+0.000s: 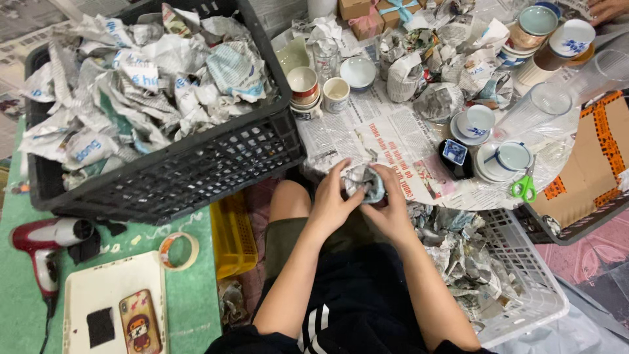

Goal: The person sits on the floor and unwraps various ceramic items, including cups, bowls, and saucers, from newspaper. They place the unwrapped items on the table and discard the newspaper into a nearby crate.

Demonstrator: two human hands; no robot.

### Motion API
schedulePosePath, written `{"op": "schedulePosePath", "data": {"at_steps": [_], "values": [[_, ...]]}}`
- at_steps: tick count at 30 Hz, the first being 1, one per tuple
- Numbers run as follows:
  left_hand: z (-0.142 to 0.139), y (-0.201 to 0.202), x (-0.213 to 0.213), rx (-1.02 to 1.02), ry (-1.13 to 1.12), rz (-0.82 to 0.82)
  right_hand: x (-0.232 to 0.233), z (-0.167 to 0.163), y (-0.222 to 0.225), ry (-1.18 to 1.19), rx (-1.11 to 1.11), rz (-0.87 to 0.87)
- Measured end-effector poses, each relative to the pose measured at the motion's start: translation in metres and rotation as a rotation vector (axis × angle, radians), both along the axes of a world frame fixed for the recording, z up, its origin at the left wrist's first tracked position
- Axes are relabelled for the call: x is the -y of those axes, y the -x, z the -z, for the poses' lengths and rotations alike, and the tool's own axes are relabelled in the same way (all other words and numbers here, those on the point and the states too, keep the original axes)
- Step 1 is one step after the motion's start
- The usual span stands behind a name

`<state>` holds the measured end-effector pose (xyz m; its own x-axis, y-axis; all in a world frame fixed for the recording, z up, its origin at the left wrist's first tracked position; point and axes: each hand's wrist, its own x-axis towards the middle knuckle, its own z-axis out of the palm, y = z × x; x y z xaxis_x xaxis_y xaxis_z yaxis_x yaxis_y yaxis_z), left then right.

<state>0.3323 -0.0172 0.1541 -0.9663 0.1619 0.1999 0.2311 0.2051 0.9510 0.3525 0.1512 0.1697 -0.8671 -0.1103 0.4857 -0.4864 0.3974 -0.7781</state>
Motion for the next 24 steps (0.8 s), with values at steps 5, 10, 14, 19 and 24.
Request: {"op": "schedulePosePath", "data": {"at_steps": [5, 10, 14, 19, 24], "values": [[-0.049, -0.022, 0.016, -0.162, 0.443, -0.186, 0.009, -0.008, -0.024, -0.186, -0.049, 0.001], [-0.044, -0.02, 0.036, 0.092, 0.299, -0.063, 0.017, -0.003, -0.032, 0.216, 0.233, -0.101], [-0.02, 0.004, 0.052, 0.228, -0.295, 0.163, 0.014, 0.009, -0.032, 0.271, 0.258, -0.15], [-0.02, -0.005, 0.052, 0.229, -0.517, -0.013, 0.02, 0.016, -0.027, 0.434, 0.223, -0.12], [-0.017, -0.027, 0.036, 0.159, 0.034, -0.096, 0.027, 0.011, -0.026, 0.229, 0.016, 0.023]]}}
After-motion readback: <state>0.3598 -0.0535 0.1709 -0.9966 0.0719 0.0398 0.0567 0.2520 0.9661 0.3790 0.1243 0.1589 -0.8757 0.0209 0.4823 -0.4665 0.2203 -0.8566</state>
